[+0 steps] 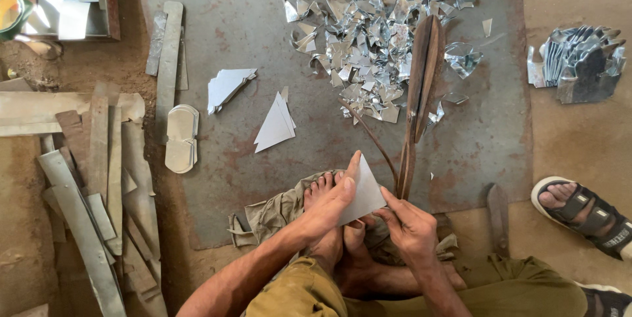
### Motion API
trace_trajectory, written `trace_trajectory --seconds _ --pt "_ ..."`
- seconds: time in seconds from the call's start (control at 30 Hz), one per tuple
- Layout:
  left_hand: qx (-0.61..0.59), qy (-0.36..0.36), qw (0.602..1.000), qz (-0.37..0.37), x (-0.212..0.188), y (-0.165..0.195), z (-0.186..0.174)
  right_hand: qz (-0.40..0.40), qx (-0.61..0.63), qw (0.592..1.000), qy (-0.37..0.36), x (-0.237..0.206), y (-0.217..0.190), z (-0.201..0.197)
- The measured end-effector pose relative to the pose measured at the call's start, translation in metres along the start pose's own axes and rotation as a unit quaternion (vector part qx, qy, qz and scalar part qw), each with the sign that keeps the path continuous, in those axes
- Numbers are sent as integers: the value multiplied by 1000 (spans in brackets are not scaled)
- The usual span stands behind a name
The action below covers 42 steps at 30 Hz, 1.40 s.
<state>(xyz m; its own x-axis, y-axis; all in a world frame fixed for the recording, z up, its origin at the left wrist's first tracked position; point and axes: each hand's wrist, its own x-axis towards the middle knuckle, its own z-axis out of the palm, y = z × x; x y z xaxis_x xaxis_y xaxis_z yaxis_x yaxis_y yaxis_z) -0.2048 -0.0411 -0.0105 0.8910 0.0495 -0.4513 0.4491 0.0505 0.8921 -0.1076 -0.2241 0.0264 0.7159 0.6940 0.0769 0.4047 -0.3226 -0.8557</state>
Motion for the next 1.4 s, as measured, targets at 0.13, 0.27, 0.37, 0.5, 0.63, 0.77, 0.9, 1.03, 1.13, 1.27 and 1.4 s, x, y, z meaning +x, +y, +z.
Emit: trace_trajectory --seconds 0.13,0.27,0.37,0.5,0.63,0.77,0.9,1.03,1.13,1.27,1.4 --pt "66 -8 998 0 1 11 -3 -6 0 1000 -20 0 3 -4" --pt "-114 -85 990 -11 1 24 -5 -42 -32 999 -2 9 -2 -11" --pt "-36 14 990 135 5 32 -6 -67 -49 997 6 20 -12 -17" --pt "-179 -67 981 23 14 42 -6 -86 -89 992 5 34 -20 -25" --pt "-225 -48 962 144 35 60 -19 -36 -81 996 19 37 -3 -25" --pt "-176 14 962 209 79 87 -60 106 -132 976 139 11 29 -1" --pt "-141 83 958 235 120 106 -97 183 -59 980 52 -57 44 16" --pt "-122 87 965 216 140 112 -91 380 -53 923 -27 -126 37 2" --pt "-96 63 967 229 150 113 -72 332 -7 943 -31 -142 29 -5" --pt "-112 45 958 259 158 107 -54 404 74 912 -10 -138 20 -6" --pt "-73 62 939 330 163 102 -48 318 65 946 8 -138 17 -3"
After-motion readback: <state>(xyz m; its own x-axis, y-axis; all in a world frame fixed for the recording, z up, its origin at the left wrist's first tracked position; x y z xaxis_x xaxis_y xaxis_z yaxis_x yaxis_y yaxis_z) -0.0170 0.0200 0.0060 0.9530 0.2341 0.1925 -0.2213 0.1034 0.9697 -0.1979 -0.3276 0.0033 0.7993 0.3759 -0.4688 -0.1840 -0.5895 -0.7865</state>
